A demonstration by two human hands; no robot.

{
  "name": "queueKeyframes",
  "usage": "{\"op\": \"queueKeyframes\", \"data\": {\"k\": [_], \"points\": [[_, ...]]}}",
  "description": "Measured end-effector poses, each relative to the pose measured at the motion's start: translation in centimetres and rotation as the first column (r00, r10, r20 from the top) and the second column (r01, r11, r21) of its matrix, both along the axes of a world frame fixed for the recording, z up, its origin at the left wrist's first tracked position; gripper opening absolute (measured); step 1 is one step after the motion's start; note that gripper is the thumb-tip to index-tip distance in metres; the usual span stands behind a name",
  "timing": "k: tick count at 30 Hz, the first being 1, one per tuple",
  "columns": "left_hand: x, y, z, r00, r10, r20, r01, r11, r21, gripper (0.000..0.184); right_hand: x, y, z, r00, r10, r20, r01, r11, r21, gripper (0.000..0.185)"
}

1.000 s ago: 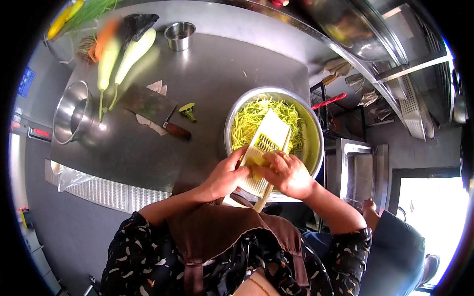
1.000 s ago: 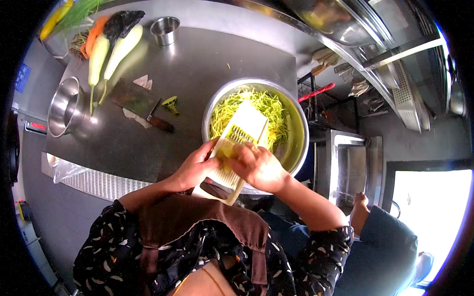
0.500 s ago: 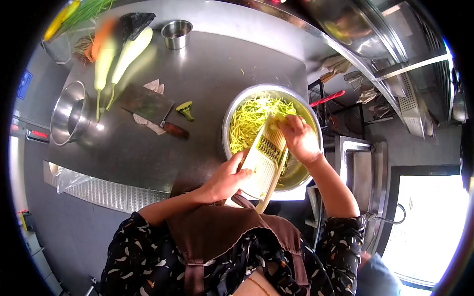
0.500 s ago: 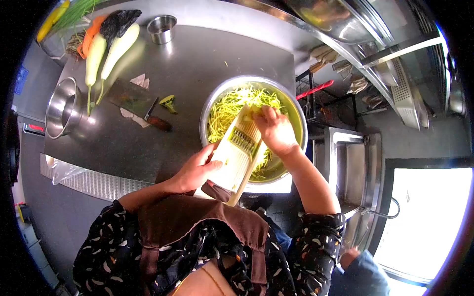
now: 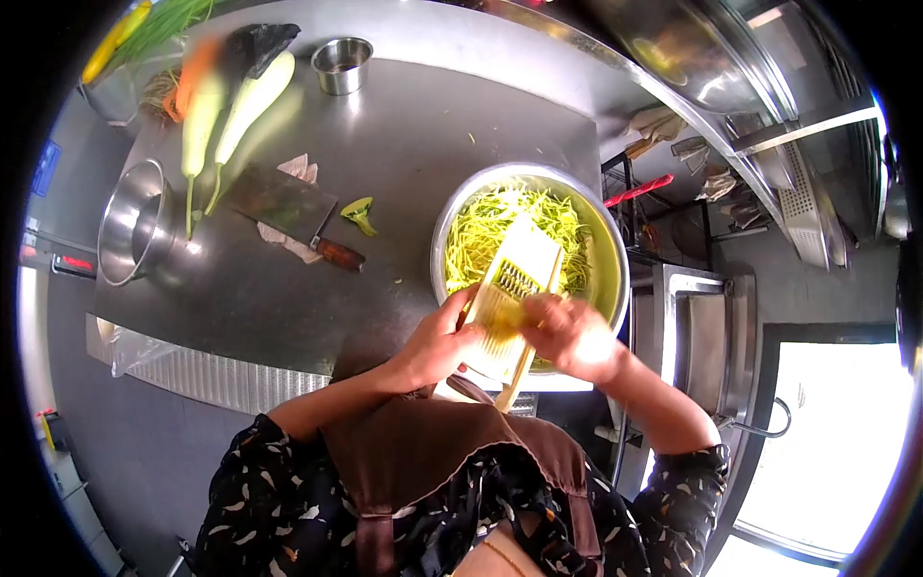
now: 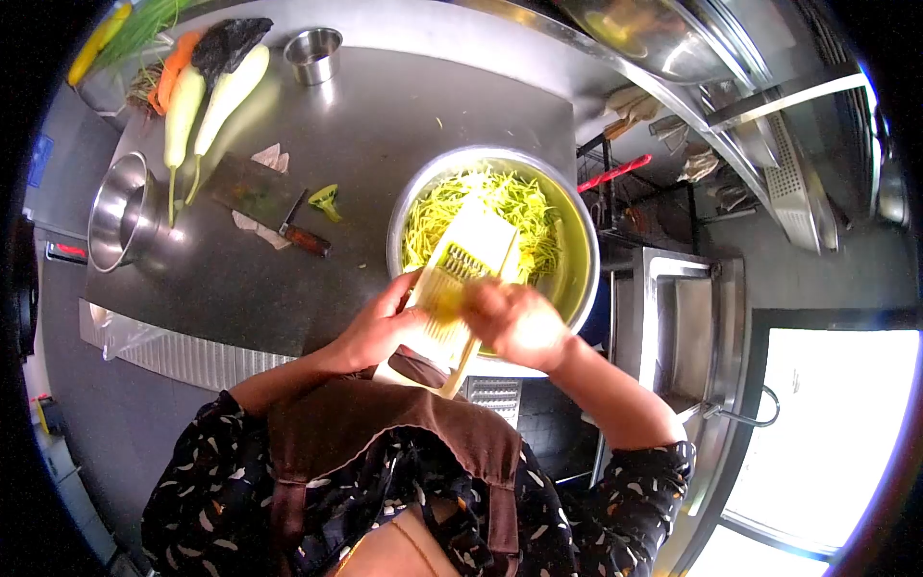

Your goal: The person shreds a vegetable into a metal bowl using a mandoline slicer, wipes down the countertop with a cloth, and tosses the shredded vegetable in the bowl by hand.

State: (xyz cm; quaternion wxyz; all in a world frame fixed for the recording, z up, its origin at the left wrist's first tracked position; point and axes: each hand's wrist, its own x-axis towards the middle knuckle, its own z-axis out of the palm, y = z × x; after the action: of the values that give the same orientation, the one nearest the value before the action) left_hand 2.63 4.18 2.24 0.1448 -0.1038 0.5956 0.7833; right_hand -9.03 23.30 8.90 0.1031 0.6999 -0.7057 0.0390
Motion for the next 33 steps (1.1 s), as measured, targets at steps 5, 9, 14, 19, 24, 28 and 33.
{"op": "queueKeyframes", "data": {"k": [5,9,14,19,24,28,33], "points": [[0.0,-0.1,1.1,0.997,-0.074,0.01,0.074,0.997,-0.02,0.049,-6.5,2.7,-3.7,0.918,-0.379,-0.115,0.389,0.918,0.076,0.028],[-0.1,0.1,-0.8,0.999,0.048,-0.015,-0.046,0.99,0.133,0.048,-6.9,3.4,-1.2,0.583,-0.556,0.593,0.741,0.663,-0.106,0.01],[-0.7,-0.6,-1.3,0.993,0.077,0.086,-0.099,0.953,0.287,0.044,-4.5,6.7,-4.0,-0.33,0.425,0.843,0.886,0.447,0.121,0.023],[-1.9,0.7,0.0,0.985,0.015,0.173,-0.075,0.935,0.346,0.04,-0.6,10.2,-6.0,-0.343,0.683,0.645,0.921,0.378,0.089,0.039],[-2.8,1.1,1.7,0.939,0.131,0.318,-0.212,0.948,0.235,0.029,6.3,14.0,-8.3,-0.161,0.842,0.514,0.977,0.062,0.205,0.028],[-4.2,1.6,3.7,0.964,0.149,0.221,-0.147,0.989,-0.024,0.035,13.0,15.5,-10.4,0.06,0.902,0.428,0.939,-0.196,0.282,0.019],[-1.2,0.1,4.2,0.995,-0.015,0.098,0.013,1.0,0.026,0.03,30.2,15.2,-21.8,0.514,0.847,0.135,0.701,-0.506,0.503,0.011]]}}
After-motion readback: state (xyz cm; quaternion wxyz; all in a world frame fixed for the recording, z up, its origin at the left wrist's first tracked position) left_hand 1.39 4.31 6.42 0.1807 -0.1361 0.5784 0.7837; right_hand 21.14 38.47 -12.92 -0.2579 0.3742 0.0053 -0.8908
